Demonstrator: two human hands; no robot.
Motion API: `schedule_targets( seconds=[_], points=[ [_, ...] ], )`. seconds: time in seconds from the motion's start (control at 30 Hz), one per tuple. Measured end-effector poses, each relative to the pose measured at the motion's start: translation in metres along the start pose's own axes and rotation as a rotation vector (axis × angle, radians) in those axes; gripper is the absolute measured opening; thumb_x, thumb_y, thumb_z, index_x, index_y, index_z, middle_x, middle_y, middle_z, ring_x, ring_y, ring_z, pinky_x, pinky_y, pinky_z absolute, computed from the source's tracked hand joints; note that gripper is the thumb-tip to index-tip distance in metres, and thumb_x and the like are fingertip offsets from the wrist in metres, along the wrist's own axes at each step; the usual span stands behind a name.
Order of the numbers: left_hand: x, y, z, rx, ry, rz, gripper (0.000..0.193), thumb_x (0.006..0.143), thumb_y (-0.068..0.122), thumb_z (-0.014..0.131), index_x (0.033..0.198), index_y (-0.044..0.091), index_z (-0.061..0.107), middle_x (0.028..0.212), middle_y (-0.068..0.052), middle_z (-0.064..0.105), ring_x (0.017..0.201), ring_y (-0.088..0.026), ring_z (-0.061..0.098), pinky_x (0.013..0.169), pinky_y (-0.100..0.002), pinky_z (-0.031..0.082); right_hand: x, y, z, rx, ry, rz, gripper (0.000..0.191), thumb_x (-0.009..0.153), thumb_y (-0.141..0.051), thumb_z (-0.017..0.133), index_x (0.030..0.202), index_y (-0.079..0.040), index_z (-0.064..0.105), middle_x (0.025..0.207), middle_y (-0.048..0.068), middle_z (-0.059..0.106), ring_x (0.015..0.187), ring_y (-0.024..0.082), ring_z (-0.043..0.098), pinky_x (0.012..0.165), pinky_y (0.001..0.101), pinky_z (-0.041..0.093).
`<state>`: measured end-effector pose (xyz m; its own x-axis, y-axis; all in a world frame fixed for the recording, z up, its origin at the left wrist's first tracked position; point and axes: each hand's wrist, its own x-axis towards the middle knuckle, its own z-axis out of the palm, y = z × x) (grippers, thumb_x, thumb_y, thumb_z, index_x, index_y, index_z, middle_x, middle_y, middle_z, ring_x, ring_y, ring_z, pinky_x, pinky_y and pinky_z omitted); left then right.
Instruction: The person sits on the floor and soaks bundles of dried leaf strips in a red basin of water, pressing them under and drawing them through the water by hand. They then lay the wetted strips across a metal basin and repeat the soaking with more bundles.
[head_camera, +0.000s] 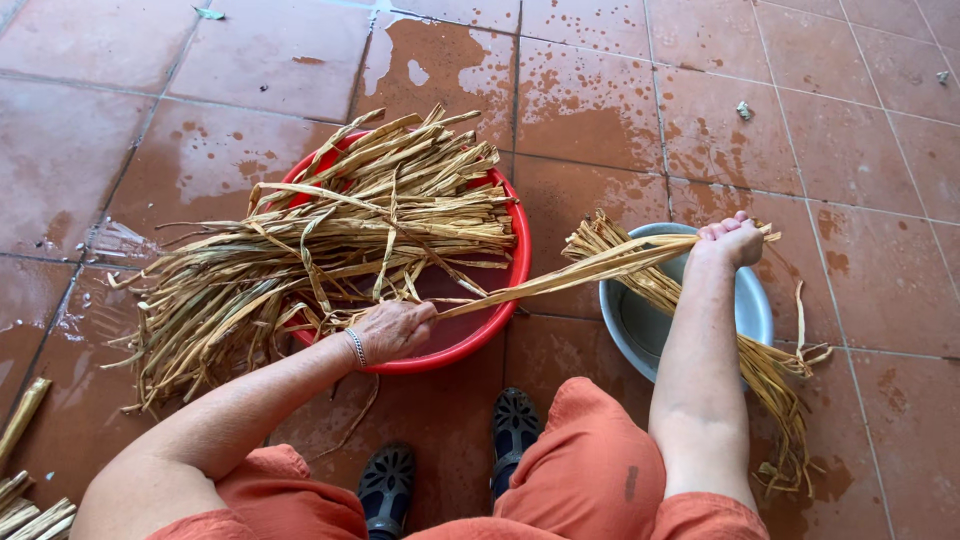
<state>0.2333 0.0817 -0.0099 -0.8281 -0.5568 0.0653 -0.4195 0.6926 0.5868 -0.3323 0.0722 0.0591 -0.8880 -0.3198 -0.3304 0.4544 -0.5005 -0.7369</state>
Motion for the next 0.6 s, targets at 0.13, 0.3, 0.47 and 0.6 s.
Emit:
schedule_targets(
  seconds=[0.13,0.3,0.47,0.6],
  points=[
    [-0.025,-0.027,-0.003,0.086,0.007,-0.103,0.017,0.098,0.024,0.053,0.101,0.007,0.055,0.080,-0.019,0.067,0.081,-0.042,0.066,0.072,-0.054,0.051,0.005,-0.026,0.005,-0.004,0.053,-0.089,0.018,0.095,-0.012,0.049,0.081,-0.009,0.060,0.054,-0.003,0.042,0.040,0.010,0.032,0.037,0.0289,0.024],
    [-0.047,-0.059,0.008,0.031,0.020,-0.250,0.022,0.097,0.029,0.057,0.103,0.009,0.063,0.087,-0.019,0.070,0.084,-0.041,0.068,0.072,-0.051,0.053,-0.009,-0.038,0.013,0.005,-0.181,-0.145,0.022,0.103,-0.019,0.051,0.083,-0.011,0.057,0.057,-0.004,0.043,0.042,0.009,0.033,0.038,0.0285,0.026],
    [-0.033,-0.068,0.035,-0.275,-0.012,-0.385,0.021,0.096,0.025,0.058,0.099,0.010,0.073,0.083,-0.012,0.072,0.078,-0.028,0.070,0.071,-0.042,0.057,-0.022,-0.053,0.046,0.071,-0.499,-0.137,0.034,0.113,-0.023,0.056,0.080,-0.013,0.052,0.063,-0.001,0.044,0.050,0.012,0.038,0.048,0.0308,0.035],
    [-0.021,-0.054,0.044,-0.383,-0.161,-0.385,0.025,0.096,0.025,0.058,0.108,0.013,0.076,0.093,-0.008,0.077,0.087,-0.020,0.073,0.080,-0.035,0.058,-0.018,-0.072,0.078,-0.040,-0.617,-0.327,0.031,0.107,-0.025,0.055,0.081,-0.009,0.059,0.067,0.007,0.055,0.060,0.021,0.054,0.061,0.0402,0.053]
  ],
)
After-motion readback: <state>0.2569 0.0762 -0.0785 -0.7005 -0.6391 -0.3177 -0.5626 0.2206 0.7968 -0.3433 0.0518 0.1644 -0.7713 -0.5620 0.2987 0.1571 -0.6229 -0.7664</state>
